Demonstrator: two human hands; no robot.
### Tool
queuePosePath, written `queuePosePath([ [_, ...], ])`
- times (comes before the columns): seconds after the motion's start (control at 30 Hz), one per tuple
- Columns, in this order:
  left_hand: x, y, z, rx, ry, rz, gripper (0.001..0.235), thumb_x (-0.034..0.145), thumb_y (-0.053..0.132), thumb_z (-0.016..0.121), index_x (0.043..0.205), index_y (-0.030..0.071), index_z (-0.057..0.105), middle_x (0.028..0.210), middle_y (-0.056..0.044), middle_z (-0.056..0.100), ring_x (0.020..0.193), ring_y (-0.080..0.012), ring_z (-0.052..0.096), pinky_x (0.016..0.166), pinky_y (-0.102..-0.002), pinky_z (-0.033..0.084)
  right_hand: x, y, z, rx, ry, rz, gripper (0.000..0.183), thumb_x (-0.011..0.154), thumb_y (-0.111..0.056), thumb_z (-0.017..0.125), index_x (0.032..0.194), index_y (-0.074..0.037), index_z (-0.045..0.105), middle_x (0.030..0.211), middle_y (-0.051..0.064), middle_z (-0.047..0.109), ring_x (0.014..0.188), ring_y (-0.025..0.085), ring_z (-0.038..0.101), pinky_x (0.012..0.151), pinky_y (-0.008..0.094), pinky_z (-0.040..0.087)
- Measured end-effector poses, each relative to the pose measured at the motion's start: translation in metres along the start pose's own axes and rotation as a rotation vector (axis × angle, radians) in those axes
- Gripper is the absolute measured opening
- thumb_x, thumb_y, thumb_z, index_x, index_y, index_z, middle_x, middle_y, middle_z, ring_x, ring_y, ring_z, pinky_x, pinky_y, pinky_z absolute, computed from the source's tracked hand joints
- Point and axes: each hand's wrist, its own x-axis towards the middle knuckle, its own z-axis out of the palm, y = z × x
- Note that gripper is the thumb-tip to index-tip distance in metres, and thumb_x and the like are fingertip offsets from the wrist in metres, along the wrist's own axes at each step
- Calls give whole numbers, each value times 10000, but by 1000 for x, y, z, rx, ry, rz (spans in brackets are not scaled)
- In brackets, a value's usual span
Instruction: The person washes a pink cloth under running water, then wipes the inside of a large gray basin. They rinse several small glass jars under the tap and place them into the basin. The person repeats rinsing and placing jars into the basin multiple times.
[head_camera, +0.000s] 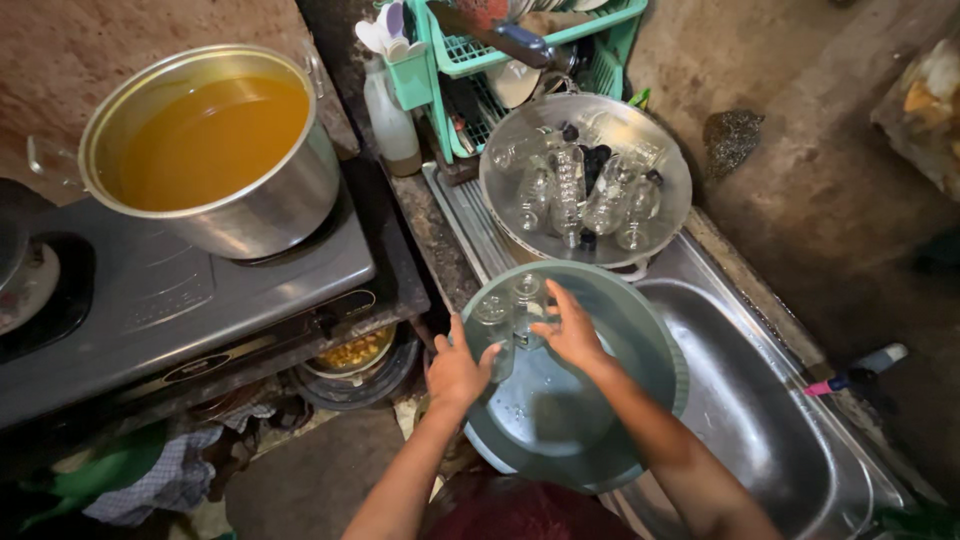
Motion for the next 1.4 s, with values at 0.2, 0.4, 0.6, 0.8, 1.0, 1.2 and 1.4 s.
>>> queuePosePath([
  [0.2,-4,15,-8,21,165,195,1177,736,426,853,1613,82,147,1595,-207,301,1350,-394,405,1024,-549,432,3,-10,5,-113,15,-141,828,793,-26,794,1520,-85,400,1402,192,580,1184,344,642,971,414,531],
  [0.4,8,28,-27,463,249,794,1076,644,309,892,1542,238,304,1639,-104,250,1519,-382,227,1144,-693,206,5,-2,4,-268,-25,-281,744,804,8,749,1489,-90,474,1384,207,597,1257,404,560,1056,448,459],
  [0.6,36,31,-10,395,-99,688,1053,705,323,866,1579,223,286,1625,-106,339,1516,-352,266,1199,-608,212,15,18,-6,-134,85,-257,600,827,-12,738,1393,-56,544,1278,178,644,1085,354,679,934,426,537],
  [0.8,44,25,12,505,83,772,870,763,332,774,1527,163,393,1503,-189,448,1429,-376,359,1122,-600,263,47,11,-42,-294,168,-164,452,791,-112,816,1200,-20,648,1190,178,644,1026,373,661,870,434,537],
  [1.0,36,19,9,355,150,778,780,693,290,828,1398,89,562,1135,-137,582,1131,-337,506,956,-519,380,25,0,-22,-652,-415,-18,671,669,-278,930,1243,-138,611,1269,161,615,1196,375,597,981,472,502],
  [1.2,20,13,-7,170,276,839,735,727,279,852,1377,90,564,1125,-125,594,1150,-352,509,988,-507,374,-19,39,22,-420,-337,112,1158,602,-222,922,1563,-117,284,1346,228,553,1246,427,548,1055,459,462],
  [1.4,12,28,-22,92,219,751,1012,706,260,858,1568,74,363,1380,-237,493,1216,-401,477,1007,-526,377,-10,56,23,-157,18,-19,1029,543,-112,955,1455,-157,481,1347,160,628,1303,377,544,1093,446,423],
])
